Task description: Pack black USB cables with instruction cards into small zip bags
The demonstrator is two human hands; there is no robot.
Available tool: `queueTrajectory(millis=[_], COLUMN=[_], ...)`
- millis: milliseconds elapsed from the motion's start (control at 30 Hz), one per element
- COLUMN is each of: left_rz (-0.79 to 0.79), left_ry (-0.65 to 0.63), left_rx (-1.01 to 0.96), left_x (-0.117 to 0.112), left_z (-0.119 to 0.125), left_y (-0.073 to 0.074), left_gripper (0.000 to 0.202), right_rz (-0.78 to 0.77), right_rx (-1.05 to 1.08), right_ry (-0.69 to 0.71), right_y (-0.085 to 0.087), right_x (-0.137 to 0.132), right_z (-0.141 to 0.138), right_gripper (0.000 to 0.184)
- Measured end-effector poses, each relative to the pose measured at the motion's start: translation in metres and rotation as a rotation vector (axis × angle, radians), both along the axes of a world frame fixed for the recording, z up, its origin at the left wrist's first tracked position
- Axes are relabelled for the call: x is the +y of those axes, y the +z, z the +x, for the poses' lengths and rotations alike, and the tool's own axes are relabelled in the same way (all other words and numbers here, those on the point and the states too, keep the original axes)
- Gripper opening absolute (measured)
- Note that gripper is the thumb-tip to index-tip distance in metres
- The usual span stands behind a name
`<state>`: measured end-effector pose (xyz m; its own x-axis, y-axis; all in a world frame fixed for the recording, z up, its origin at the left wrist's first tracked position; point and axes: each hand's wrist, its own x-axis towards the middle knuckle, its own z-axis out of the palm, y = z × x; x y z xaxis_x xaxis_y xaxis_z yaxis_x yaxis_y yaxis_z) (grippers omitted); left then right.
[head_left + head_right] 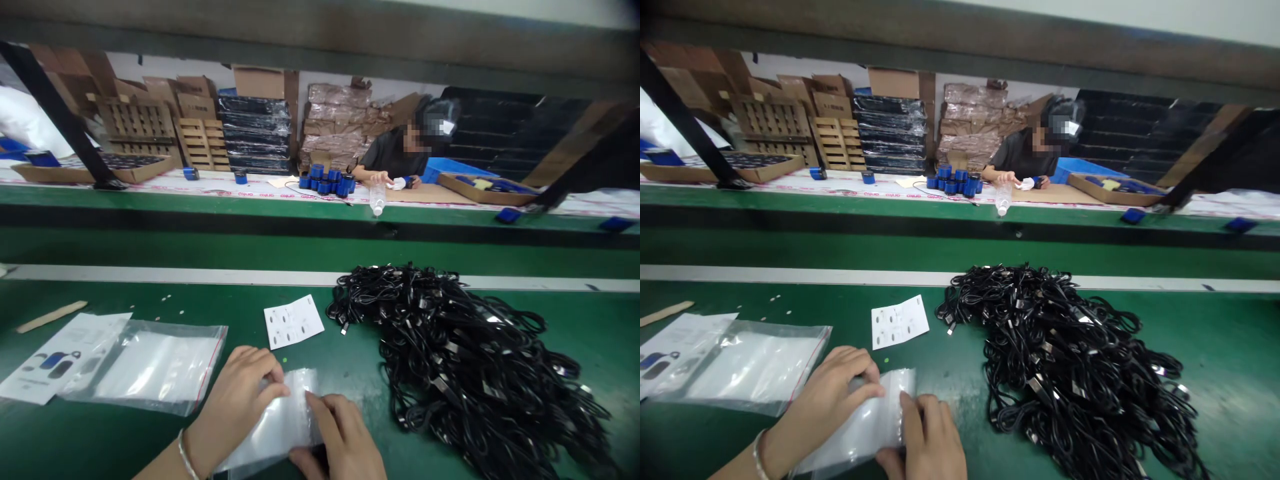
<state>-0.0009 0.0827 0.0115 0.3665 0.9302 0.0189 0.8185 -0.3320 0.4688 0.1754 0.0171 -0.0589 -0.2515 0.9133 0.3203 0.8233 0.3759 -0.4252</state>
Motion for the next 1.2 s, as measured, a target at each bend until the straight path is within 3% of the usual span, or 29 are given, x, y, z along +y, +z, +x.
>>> queueTrajectory(millis=[233, 400, 467, 567, 633, 733, 833, 900, 967, 1033, 1133, 1200], left_rz=[0.166, 0.270, 0.292, 0.324, 0.348, 0.401, 0.447, 0.462, 0.470, 0.474, 0.463, 0.474], left_ry=[-0.048, -0.059, -0.081, -0.108, -0.110, -0.073, -0.041, -0.047, -0.056, -0.057, -0.077, -0.079], left_rx=[-0.036, -0.064, -0.074, -0.093, -0.104, -0.118, -0.132, -0.137, -0.140, -0.144, -0.142, -0.128], left_x=[0.003, 0.000, -0.002, -0.004, -0.005, -0.004, -0.004, -0.005, -0.006, -0.007, -0.010, -0.014], left_z=[-0.007, -0.013, -0.012, -0.009, -0.008, -0.011, -0.014, -0.014, -0.013, -0.011, -0.011, -0.014], left_y=[-0.003, -0.002, -0.002, -0.003, -0.004, -0.004, -0.003, -0.003, -0.003, -0.003, -0.001, 0.002], left_gripper=[0.017, 0.022, 0.022, 0.020, 0.019, 0.019, 0.020, 0.020, 0.019, 0.019, 0.019, 0.017], right_rz=[0.070, 0.138, 0.067, -0.250, -0.460, -0.611, -0.609, -0.498, -0.353, -0.304, -0.464, -0.573], right_rx=[-0.043, 0.121, 0.281, 0.537, 0.592, 0.579, 0.547, 0.544, 0.631, 0.745, 0.749, 0.710], right_ry=[-0.008, -0.116, -0.127, -0.039, 0.017, 0.038, 0.022, -0.039, -0.093, -0.040, 0.117, 0.118], right_y=[-0.005, 0.010, 0.021, 0.037, 0.043, 0.046, 0.043, 0.043, 0.046, 0.052, 0.060, 0.061], right_x=[-0.004, -0.002, 0.003, 0.014, 0.021, 0.025, 0.022, 0.018, 0.017, 0.018, 0.021, 0.023], right_z=[0.000, 0.001, -0.001, -0.005, -0.008, -0.010, -0.008, -0.006, -0.005, -0.005, -0.007, -0.009], right_gripper=[0.057, 0.050, 0.043, 0.034, 0.018, 0.019, 0.015, 0.012, 0.029, 0.036, 0.020, 0.018])
